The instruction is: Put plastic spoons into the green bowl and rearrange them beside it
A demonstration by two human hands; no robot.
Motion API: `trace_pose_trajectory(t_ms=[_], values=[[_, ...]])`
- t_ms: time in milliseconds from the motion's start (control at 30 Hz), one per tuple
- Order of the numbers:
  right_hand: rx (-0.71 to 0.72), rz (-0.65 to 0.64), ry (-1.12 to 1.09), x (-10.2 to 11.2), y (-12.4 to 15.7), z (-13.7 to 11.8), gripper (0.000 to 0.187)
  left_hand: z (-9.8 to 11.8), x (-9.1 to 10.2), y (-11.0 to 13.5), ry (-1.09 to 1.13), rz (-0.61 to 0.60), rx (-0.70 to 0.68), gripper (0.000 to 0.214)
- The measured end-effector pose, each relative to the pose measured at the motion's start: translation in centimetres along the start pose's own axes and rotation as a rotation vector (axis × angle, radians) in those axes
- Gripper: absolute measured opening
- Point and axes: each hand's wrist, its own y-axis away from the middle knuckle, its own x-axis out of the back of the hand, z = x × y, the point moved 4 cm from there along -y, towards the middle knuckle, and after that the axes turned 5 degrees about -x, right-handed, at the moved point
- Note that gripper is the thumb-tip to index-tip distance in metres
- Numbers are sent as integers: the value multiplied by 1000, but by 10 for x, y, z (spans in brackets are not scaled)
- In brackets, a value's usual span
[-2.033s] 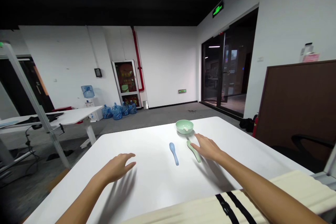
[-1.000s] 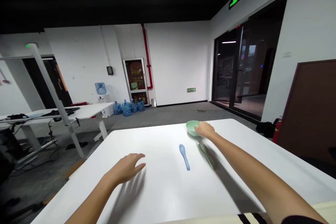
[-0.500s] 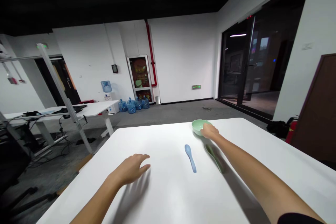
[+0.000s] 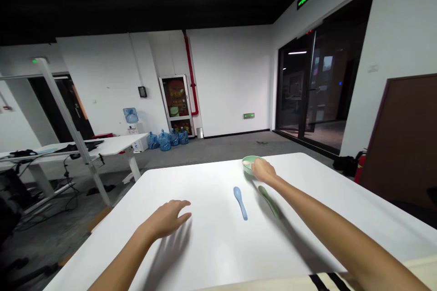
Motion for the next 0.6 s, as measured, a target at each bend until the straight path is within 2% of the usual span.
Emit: trace_pose_trajectory(t_ms=[133, 300, 600], values=[[63, -13, 7, 6, 34, -6, 37, 0, -1, 2, -6, 6, -6, 55], [97, -95, 37, -3, 67, -10, 32, 1, -1, 3, -10, 24, -14, 55], [141, -103, 61, -17, 83, -11, 32, 1, -1, 7, 1, 36, -5, 56]])
